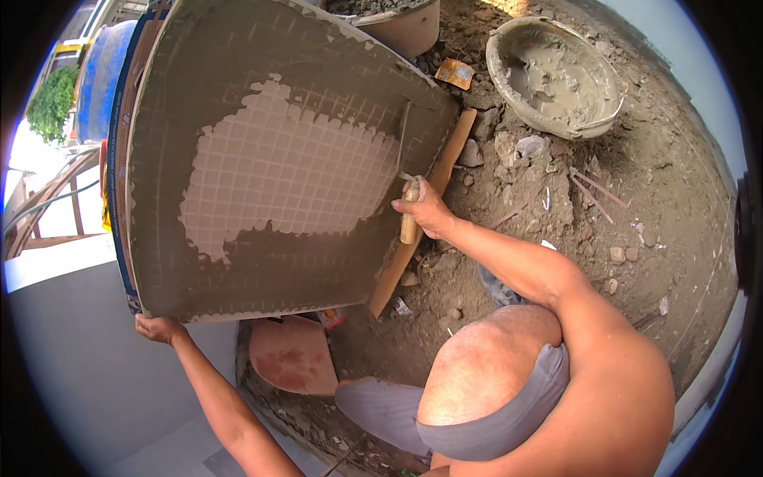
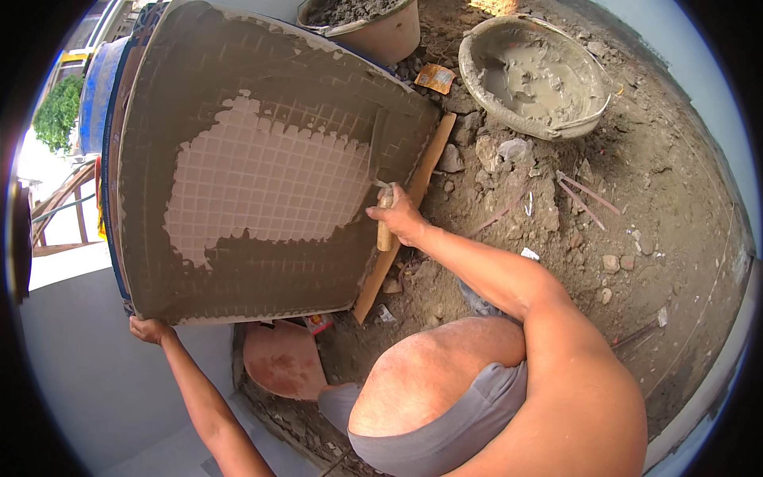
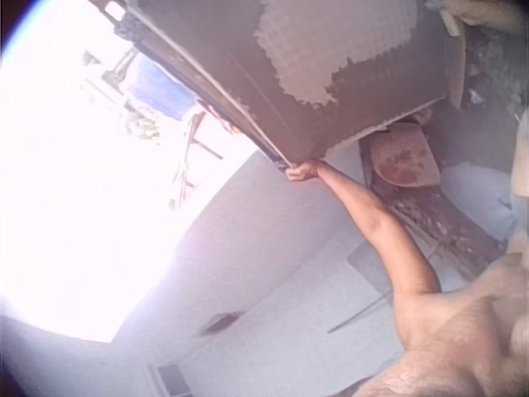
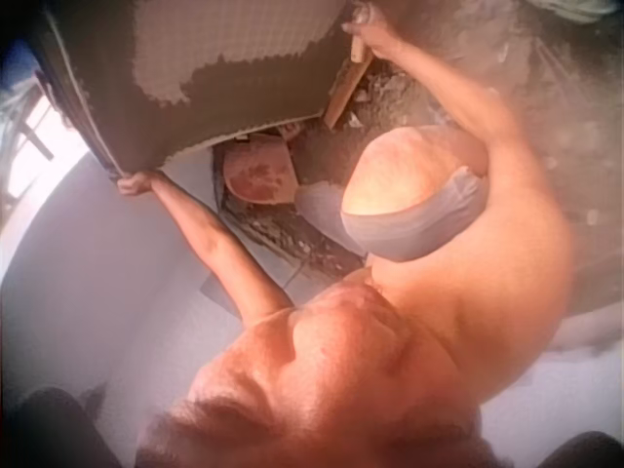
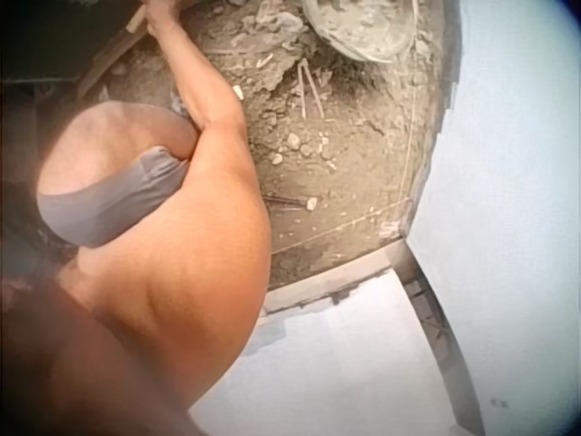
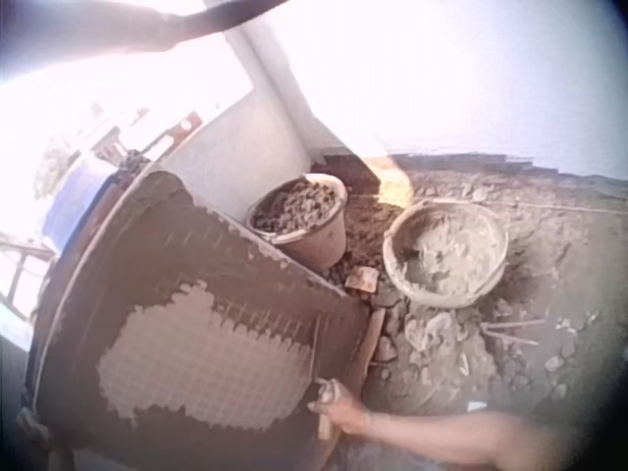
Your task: The person scoops cement from a bucket and spreads it evenly across the back of a large ceramic tile using a notched trowel. After coating the tile, the person moves to the floor and spreads a layer of cement on the ground to prepare for tile installation.
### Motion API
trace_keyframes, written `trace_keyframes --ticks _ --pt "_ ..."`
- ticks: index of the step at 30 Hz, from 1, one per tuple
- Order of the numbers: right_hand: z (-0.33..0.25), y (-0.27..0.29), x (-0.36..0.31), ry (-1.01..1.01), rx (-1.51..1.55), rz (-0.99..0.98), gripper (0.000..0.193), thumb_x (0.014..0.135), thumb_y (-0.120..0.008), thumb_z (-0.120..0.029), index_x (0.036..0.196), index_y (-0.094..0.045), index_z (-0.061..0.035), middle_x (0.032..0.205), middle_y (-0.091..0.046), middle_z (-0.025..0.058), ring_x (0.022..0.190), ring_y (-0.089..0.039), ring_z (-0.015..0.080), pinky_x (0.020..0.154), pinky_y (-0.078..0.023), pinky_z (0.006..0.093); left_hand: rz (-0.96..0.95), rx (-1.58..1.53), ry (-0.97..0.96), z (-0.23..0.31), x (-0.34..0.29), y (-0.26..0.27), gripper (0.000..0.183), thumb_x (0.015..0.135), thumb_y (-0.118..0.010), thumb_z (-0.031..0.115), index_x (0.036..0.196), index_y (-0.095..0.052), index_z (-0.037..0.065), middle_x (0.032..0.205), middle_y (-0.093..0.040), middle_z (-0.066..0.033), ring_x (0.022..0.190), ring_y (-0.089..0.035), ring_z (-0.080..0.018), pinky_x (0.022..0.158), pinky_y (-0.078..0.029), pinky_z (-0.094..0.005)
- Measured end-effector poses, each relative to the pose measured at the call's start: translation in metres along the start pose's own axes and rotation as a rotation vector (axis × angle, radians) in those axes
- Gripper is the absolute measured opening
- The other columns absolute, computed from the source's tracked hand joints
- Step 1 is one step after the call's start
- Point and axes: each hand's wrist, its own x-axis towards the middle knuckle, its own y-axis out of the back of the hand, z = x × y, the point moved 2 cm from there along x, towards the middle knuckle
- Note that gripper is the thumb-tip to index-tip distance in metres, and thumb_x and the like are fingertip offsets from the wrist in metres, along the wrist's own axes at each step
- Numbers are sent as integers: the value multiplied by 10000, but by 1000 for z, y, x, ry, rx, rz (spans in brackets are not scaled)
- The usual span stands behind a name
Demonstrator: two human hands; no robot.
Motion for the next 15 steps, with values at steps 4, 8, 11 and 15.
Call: trace_keyframes --ticks 4,8,11,15 --pt "-1 -22 -24 -27 -18 -125 441 816 -740 -14 1136 -438 -44 1013 -492 70 935 -539 152 805 -485 328 10 -81 77 4 0 6 453 980 -448 304 1167 -599 -80 1237 -560 -223 1140 -550 -333 997 -438 -397" --pt "23 -20 -47 -148 165 -122 399 827 -732 -7 1072 -424 -68 999 -491 67 897 -547 135 735 -478 302 -1 112 -104 -10 13 14 453 986 -448 307 1182 -585 -77 1220 -557 -219 1105 -558 -331 974 -452 -399" --pt "20 -29 -49 -172 99 -95 405 835 -731 -20 1084 -414 -60 1003 -514 92 913 -577 170 744 -502 318 0 49 -29 5 -3 8 450 991 -447 310 1178 -581 -76 1196 -561 -212 1096 -556 -323 967 -451 -398" --pt "-11 -77 -32 75 -280 -115 449 866 -727 -148 1131 -394 -5 1057 -563 167 979 -608 263 828 -517 390 -7 -56 61 9 -7 6 445 993 -444 311 1160 -582 -77 1174 -565 -209 1103 -549 -318 967 -442 -397"
